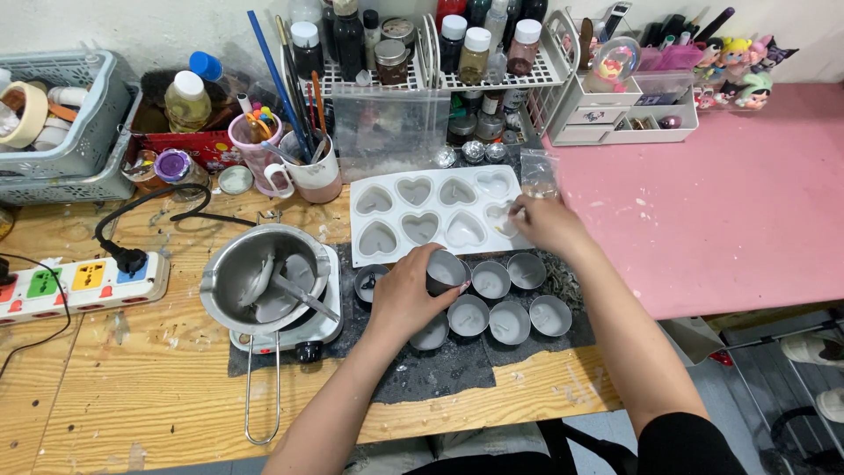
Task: The person is preparing candle molds and wicks.
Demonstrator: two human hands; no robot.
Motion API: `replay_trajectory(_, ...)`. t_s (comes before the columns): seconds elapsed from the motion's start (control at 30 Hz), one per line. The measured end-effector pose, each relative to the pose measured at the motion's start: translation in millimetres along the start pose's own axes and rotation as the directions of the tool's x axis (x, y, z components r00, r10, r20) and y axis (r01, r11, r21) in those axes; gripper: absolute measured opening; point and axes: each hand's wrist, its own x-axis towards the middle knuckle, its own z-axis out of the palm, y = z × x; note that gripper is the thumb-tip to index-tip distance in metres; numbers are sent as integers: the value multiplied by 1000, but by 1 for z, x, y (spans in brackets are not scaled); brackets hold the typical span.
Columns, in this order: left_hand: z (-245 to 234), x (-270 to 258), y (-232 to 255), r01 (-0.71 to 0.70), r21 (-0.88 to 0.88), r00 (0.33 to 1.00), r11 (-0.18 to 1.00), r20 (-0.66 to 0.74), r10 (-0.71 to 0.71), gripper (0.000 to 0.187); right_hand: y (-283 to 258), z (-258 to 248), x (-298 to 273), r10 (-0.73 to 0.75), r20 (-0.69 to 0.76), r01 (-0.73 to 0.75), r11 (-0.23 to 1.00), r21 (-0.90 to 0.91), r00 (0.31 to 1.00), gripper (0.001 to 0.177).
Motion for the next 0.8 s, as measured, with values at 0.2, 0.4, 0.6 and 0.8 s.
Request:
replay_trajectory(0.2,1,-1,-4,-27,-13,999,1000,-41,26,74,1,31,17,-13,77,47,891,-451,997,42)
replay_trajectory(0.4,2,-1,-3,-32,10,999,999,-25,32,73,3,36,32,-66,200,158,858,-488,978,31)
replay_trajectory(0.6,1,-7,-7,-26,-53,996,998,-87,21,72,22,-14,14,-111,17,113,975,-191,994,50)
replay_trajectory(0.8,-10,-81,4,69,-59,969,996,-235,-81,83,58,-27,-37,185,-74,-199,916,-349,980,51)
